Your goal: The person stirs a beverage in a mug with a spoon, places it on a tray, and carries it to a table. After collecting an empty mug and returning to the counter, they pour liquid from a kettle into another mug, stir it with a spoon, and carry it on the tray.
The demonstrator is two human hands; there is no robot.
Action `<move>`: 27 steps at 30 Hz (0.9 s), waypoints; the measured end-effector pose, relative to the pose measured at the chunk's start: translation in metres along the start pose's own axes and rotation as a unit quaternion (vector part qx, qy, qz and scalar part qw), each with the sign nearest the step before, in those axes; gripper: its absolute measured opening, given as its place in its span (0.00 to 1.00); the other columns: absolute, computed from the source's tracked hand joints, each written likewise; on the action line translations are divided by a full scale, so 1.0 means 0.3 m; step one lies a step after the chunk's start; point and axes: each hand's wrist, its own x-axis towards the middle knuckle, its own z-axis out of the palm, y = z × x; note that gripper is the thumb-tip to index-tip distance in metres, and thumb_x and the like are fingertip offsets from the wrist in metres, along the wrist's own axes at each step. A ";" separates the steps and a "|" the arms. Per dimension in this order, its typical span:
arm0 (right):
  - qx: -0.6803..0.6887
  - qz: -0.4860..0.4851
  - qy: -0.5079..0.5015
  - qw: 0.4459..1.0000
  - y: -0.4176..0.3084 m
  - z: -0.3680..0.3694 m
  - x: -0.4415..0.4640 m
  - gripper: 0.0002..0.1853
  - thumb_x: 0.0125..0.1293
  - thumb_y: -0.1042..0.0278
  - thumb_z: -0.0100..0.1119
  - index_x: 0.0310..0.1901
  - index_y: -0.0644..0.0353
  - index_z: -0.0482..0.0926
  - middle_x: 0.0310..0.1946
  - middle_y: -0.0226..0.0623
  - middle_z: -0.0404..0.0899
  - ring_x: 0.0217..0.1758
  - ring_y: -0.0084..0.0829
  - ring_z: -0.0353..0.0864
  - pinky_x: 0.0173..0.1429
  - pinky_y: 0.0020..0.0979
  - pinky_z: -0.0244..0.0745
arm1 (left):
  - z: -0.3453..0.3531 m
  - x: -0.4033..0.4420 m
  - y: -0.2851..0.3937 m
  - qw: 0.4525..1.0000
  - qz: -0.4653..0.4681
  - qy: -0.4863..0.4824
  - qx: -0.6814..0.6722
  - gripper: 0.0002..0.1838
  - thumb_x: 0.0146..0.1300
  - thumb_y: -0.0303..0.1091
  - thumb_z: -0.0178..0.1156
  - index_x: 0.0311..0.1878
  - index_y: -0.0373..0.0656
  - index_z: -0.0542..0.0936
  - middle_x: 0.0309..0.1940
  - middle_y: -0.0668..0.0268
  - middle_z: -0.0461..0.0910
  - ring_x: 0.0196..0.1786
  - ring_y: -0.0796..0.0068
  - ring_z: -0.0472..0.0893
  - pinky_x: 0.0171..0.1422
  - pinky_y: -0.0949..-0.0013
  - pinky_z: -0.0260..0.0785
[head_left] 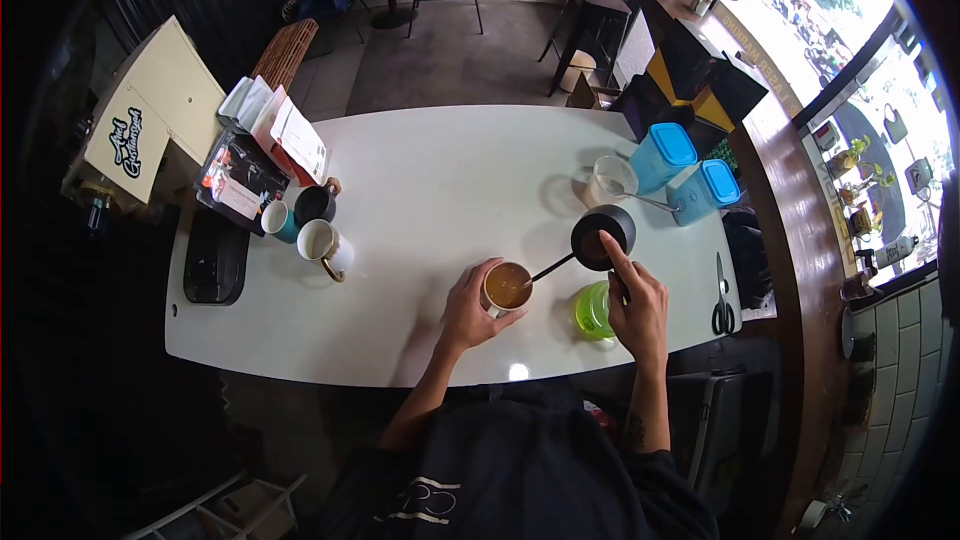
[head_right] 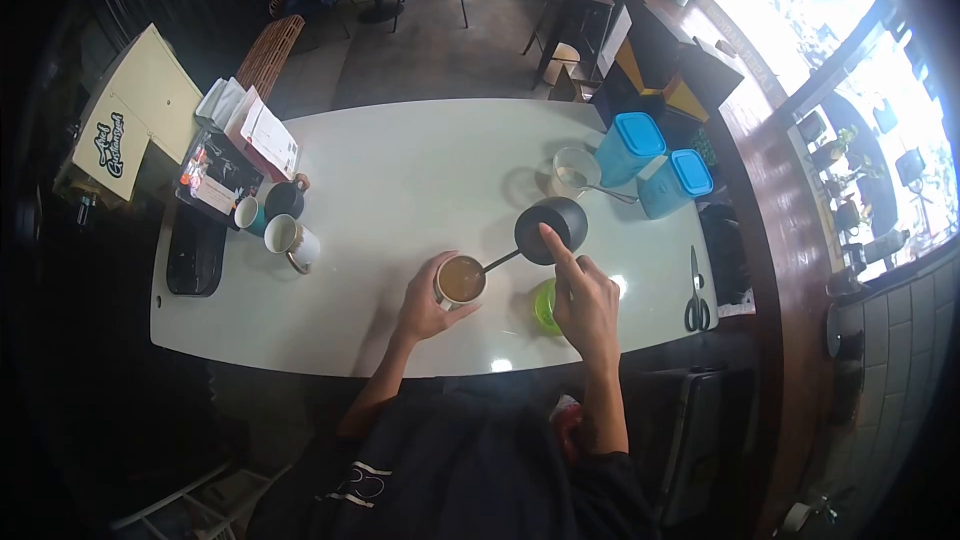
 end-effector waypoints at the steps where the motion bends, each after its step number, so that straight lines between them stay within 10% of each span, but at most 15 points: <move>1: -0.001 -0.001 0.006 1.000 0.000 -0.002 -0.003 0.38 0.63 0.84 0.60 0.72 0.35 0.75 0.22 0.39 0.75 0.22 0.39 0.74 0.31 0.41 0.71 | 0.001 -0.001 -0.001 1.000 0.001 -0.001 0.000 0.44 0.46 0.43 0.83 0.67 0.45 0.72 0.60 0.56 0.79 0.61 0.54 0.81 0.65 0.56 0.76; 27: 0.022 0.027 0.009 0.999 -0.028 -0.007 -0.015 0.38 0.61 0.89 0.56 0.72 0.45 0.75 0.30 0.47 0.80 0.29 0.40 0.81 0.40 0.36 0.77 | 0.005 -0.008 -0.006 1.000 -0.015 -0.016 0.002 0.48 0.46 0.45 0.83 0.71 0.45 0.70 0.62 0.55 0.78 0.63 0.53 0.80 0.66 0.55 0.75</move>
